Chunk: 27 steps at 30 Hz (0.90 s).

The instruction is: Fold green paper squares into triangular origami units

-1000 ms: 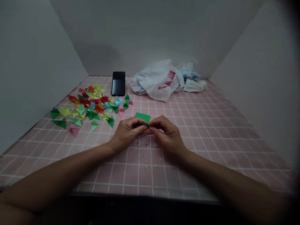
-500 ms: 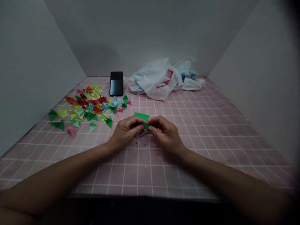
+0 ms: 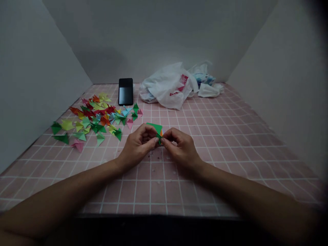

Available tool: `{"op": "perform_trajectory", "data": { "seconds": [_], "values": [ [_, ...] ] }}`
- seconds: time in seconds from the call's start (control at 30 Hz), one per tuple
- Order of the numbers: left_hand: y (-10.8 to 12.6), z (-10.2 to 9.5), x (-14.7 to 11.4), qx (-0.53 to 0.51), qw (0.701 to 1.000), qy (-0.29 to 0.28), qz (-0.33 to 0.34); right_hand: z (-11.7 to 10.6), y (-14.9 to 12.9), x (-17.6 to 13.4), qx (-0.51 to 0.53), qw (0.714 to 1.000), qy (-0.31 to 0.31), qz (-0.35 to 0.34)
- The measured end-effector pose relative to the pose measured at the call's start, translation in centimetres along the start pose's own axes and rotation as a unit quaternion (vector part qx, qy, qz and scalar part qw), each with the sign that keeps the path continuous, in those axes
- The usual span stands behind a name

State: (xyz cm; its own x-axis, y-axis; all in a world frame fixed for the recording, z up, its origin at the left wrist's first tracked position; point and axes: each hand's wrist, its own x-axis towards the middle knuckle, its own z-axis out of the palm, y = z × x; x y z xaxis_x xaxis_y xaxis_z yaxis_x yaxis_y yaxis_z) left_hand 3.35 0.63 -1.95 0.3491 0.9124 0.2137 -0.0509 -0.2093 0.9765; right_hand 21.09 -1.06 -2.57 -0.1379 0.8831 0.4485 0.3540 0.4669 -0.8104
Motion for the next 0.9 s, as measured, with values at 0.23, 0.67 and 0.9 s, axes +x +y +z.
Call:
{"op": "perform_trajectory", "data": {
  "seconds": [0.23,0.67,0.9],
  "values": [
    [0.3,0.1,0.2,0.025,0.999,0.017,-0.034,0.1,0.0,-0.1,-0.02,0.999,-0.014,-0.03],
    [1.0,0.1,0.2,-0.002,0.996,0.008,-0.092,0.0,-0.1,-0.2,-0.052,0.994,-0.028,-0.094],
    [1.0,0.0,0.5,-0.006,0.996,0.005,-0.093,0.0,-0.3,-0.2,-0.063,0.992,-0.024,-0.109]
  ]
}}
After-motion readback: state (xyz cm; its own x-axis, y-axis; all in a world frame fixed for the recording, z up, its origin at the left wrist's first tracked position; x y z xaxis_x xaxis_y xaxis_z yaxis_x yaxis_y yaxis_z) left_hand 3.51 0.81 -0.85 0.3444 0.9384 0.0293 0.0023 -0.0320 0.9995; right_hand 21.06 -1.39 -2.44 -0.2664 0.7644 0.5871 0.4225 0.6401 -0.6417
